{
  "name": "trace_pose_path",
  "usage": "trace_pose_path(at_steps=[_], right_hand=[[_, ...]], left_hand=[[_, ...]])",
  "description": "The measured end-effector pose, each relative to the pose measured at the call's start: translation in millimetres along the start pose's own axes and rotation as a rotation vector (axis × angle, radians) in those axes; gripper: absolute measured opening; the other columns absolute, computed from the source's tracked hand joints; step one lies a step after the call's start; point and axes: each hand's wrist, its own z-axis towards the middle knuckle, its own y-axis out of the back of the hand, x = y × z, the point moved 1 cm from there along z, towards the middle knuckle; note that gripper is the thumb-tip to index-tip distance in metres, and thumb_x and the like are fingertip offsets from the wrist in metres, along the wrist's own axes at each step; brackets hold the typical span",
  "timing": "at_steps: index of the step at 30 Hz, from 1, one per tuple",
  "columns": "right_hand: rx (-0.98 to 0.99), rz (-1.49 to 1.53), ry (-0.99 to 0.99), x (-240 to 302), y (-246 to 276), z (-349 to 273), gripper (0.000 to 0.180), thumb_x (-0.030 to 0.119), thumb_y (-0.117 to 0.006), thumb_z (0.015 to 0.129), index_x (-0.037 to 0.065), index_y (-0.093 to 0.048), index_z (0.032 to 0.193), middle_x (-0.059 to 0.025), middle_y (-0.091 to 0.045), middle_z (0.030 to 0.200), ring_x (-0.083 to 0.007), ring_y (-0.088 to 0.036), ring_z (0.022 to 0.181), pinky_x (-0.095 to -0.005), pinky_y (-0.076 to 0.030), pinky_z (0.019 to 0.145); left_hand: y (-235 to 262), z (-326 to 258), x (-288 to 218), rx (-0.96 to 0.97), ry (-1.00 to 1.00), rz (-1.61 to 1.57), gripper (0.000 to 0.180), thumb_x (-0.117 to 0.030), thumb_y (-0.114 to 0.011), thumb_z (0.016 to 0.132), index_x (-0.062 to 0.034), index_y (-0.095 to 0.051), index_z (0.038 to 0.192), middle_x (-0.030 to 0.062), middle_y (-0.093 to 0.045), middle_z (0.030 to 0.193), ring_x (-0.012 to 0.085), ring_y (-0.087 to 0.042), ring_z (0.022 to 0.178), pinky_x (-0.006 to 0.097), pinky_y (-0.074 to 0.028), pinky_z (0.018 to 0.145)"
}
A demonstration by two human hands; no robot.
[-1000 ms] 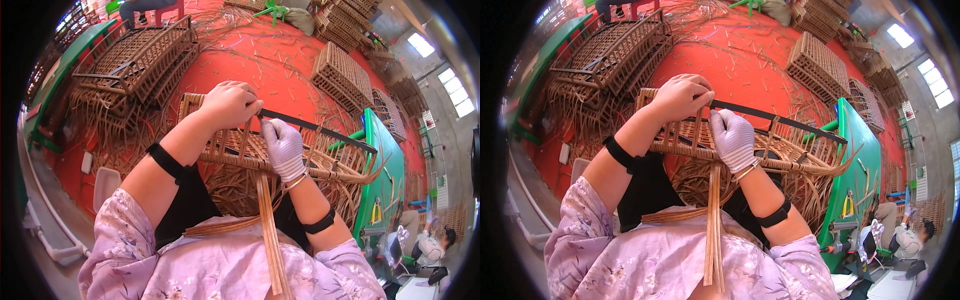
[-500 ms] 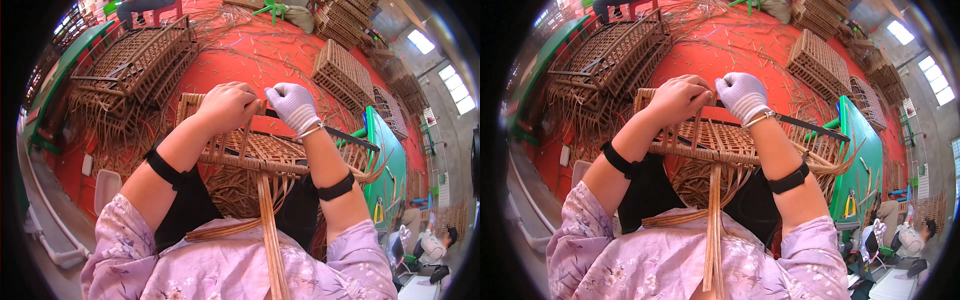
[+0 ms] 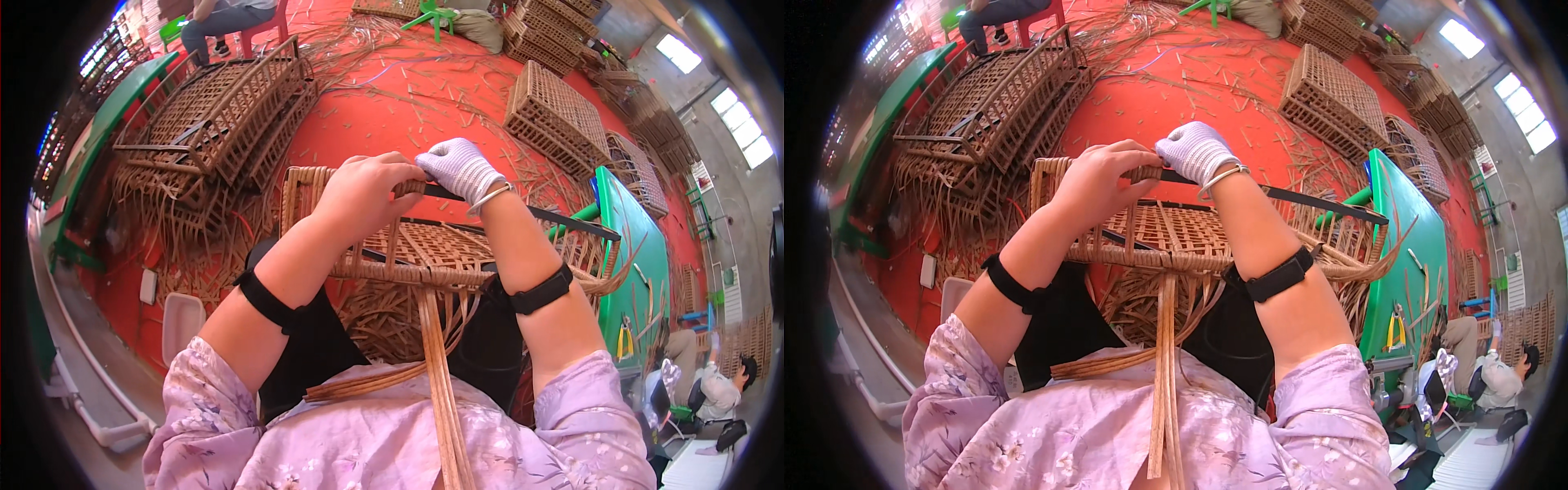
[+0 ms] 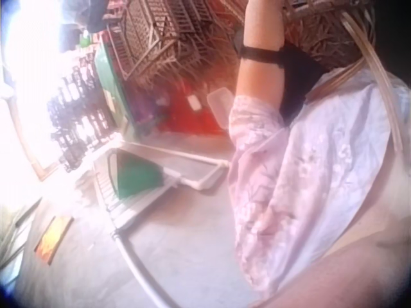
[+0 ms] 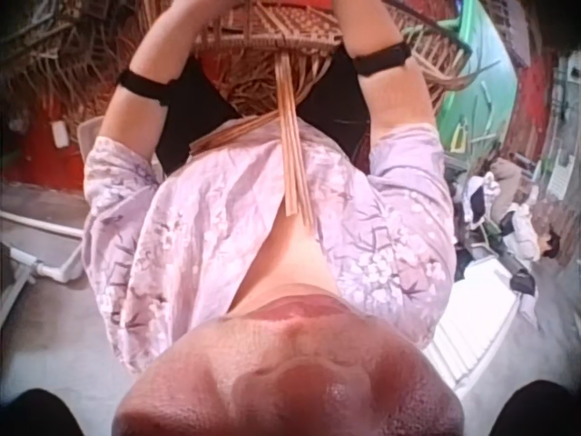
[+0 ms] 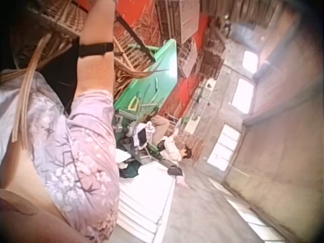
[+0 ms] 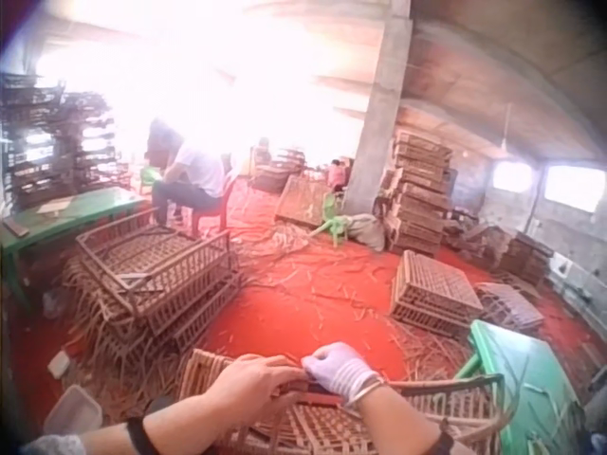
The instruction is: The recorder is weaving and assembling a wicker furniture frame using bamboo/wicker strips, a pneumatic staple gun, and pliers.
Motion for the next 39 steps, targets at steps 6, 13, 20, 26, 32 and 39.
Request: trace_pose_path(at_steps=[6,13,20,26,32,39], right_hand=[[-0.043,0.086,0.004,-13.8,-8.8,1.1,0.037,0.04,-0.056,0.083,0.007,-0.073,0.08,-0.013,-0.067,0.073,-0.0264,-0.063,0.068,-0.0385,-0.051,0.07],[-0.391,0.414,0.216,-10.0,-16.6,-35.6,0.036,0.034,-0.06,0.089,0.003,-0.067,0.073,-0.0137,-0.059,0.062,-0.0233,-0.058,0.057,-0.0365,-0.046,0.059],[-0.662,0.13,0.437,2.9,-53.4,-114.8,0.034,0.028,-0.06,0.093,0.003,-0.062,0.07,-0.0162,-0.053,0.06,-0.034,-0.055,0.056,-0.0405,-0.044,0.055],[-0.536,-0.041,0.354,-6.2,-56.3,-120.0,0.022,0.022,-0.067,0.09,0.005,-0.064,0.076,-0.0142,-0.059,0.064,-0.0318,-0.06,0.056,-0.0379,-0.046,0.052],[-0.601,0.098,0.271,5.6,-26.9,-86.0,0.03,0.034,-0.064,0.091,0.004,-0.069,0.09,-0.0152,-0.062,0.067,-0.0287,-0.06,0.055,-0.0348,-0.047,0.053],[-0.199,0.999,0.057,21.1,-35.0,-72.3,0.026,0.028,-0.066,0.093,0.003,-0.068,0.101,-0.0018,-0.058,0.062,-0.0075,-0.052,0.047,-0.0223,-0.04,0.043]], left_hand=[[-0.1,3.3,-0.1,0.044,0.032,-0.068,0.029,-0.019,-0.072,0.08,-0.0132,-0.07,0.108,0.0052,-0.07,0.105,0.0296,-0.067,0.093,0.04,-0.053,0.083],[3.9,-0.3,0.3,0.031,0.201,-0.233,0.029,-0.021,-0.071,0.083,-0.0062,-0.062,0.107,0.012,-0.07,0.103,0.0328,-0.066,0.095,0.041,-0.053,0.082],[7.8,2.8,7.0,0.15,0.136,-0.074,0.037,-0.024,-0.067,0.087,-0.0038,-0.049,0.112,0.0148,-0.07,0.101,0.0352,-0.066,0.094,0.042,-0.052,0.079],[7.3,6.1,6.2,0.156,0.167,-0.109,0.038,-0.025,-0.067,0.087,-0.0044,-0.048,0.113,0.0152,-0.07,0.101,0.0357,-0.066,0.092,0.043,-0.051,0.079],[10.0,4.8,1.6,0.16,0.193,-0.106,0.038,-0.023,-0.068,0.086,-0.0042,-0.049,0.112,0.017,-0.07,0.104,0.0362,-0.065,0.098,0.042,-0.052,0.082],[-0.4,-2.7,10.4,0.025,0.066,-0.142,0.036,-0.02,-0.071,0.085,-0.0026,-0.05,0.109,0.0161,-0.068,0.104,0.0358,-0.063,0.104,0.042,-0.049,0.09]])
